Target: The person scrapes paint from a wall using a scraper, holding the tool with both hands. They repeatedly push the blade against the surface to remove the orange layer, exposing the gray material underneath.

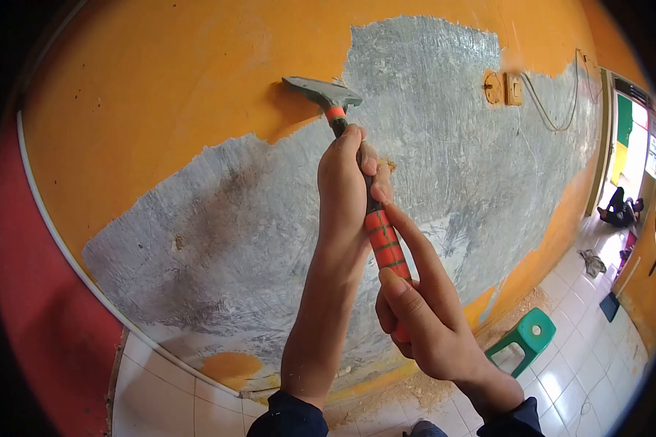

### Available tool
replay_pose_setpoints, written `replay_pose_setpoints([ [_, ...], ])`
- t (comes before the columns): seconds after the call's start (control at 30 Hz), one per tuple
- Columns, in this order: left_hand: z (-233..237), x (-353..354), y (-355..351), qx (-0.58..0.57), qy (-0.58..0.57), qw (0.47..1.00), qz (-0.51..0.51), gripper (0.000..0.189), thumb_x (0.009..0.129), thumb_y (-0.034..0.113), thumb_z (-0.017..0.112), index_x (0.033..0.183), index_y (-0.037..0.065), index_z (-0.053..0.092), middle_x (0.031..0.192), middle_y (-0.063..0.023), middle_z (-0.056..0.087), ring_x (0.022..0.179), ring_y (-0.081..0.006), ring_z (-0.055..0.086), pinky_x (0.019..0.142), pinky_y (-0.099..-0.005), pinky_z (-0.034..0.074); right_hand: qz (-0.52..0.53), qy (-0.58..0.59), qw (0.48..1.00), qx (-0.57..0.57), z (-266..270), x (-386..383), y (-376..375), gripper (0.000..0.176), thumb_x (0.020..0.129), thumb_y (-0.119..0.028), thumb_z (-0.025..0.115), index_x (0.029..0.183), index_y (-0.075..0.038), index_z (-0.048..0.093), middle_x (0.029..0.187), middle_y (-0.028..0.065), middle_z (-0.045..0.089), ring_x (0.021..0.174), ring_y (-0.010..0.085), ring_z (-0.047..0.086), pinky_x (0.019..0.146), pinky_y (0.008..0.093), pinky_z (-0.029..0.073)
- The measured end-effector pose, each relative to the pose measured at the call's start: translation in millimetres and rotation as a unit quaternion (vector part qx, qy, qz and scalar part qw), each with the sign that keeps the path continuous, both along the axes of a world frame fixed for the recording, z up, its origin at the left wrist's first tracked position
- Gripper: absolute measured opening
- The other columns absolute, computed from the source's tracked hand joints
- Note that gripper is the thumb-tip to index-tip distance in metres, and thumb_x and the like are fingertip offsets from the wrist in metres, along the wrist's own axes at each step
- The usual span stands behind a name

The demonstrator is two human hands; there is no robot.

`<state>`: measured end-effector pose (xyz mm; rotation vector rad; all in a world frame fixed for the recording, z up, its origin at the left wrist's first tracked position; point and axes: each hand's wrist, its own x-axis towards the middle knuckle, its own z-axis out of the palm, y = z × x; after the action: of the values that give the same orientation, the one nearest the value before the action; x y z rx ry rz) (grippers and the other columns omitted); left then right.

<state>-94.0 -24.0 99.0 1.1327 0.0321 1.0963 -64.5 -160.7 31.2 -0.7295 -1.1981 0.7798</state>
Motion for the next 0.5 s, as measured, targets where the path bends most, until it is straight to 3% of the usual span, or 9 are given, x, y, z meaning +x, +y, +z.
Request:
replay_pose_setpoints([
  [0.23, -2.4, 0.4, 2.5, 0.003, -0.011, 1.0, -0.001, 0.015, 0.094, 0.025, 0.044, 0.091, 0.01, 0.043, 0.06, 0.0028, 0.039, 0.04, -0.0083, 0.036, 0.038, -0.0241, 0.029, 0.009, 0.001, 1.0, 0.003, 1.9, -2.8, -1.2, 0.057, 0.099, -0.018, 0.038, 0.149, -0.008, 0.013, 0.066, 0.0006, 0.043, 0.05, 0.0053, 0.037, 0.045, 0.0194, 0.03],
  [0.33, 5.5, 2.3, 3.0, -0.007, -0.024, 1.0, -0.003, 0.015, 0.094, 0.025, 0.044, 0.092, 0.01, 0.044, 0.06, 0.0025, 0.039, 0.039, -0.0086, 0.035, 0.038, -0.0245, 0.029, -0.012, 0.0, 1.0, 0.014, 0.6, -1.0, 2.4, 0.056, 0.099, -0.017, 0.038, 0.149, -0.008, 0.014, 0.075, 0.0025, 0.048, 0.051, 0.0051, 0.037, 0.046, 0.0194, 0.031],
  [0.4, 1.7, 2.0, 1.4, -0.021, -0.028, 0.999, 0.001, 0.015, 0.095, 0.025, 0.044, 0.093, 0.01, 0.044, 0.059, 0.0024, 0.039, 0.039, -0.0087, 0.034, 0.038, -0.0246, 0.029, -0.002, -0.017, 1.0, 0.01, 3.7, 0.8, -2.1, 0.056, 0.099, -0.016, 0.038, 0.149, -0.007, 0.014, 0.091, 0.0044, 0.054, 0.052, 0.005, 0.038, 0.046, 0.0193, 0.033],
  [0.43, -4.8, 1.8, 1.0, -0.024, -0.018, 1.0, -0.003, 0.015, 0.095, 0.025, 0.044, 0.094, 0.01, 0.044, 0.06, 0.0028, 0.039, 0.039, -0.0085, 0.034, 0.038, -0.0247, 0.029, -0.002, -0.014, 1.0, 0.007, -0.1, 0.0, -3.3, 0.056, 0.099, -0.016, 0.038, 0.149, -0.007, 0.014, 0.091, 0.0044, 0.054, 0.052, 0.005, 0.038, 0.046, 0.0193, 0.033],
  [0.5, -4.7, 2.4, 2.1, -0.019, -0.015, 1.0, -0.008, 0.015, 0.095, 0.024, 0.044, 0.094, 0.01, 0.044, 0.06, 0.0031, 0.039, 0.039, -0.0083, 0.034, 0.038, -0.0248, 0.029, -0.006, -0.006, 1.0, 0.016, -4.8, 0.7, -1.8, 0.057, 0.099, -0.016, 0.038, 0.149, -0.006, 0.013, 0.111, 0.0051, 0.053, 0.054, 0.0054, 0.04, 0.047, 0.0201, 0.034],
])
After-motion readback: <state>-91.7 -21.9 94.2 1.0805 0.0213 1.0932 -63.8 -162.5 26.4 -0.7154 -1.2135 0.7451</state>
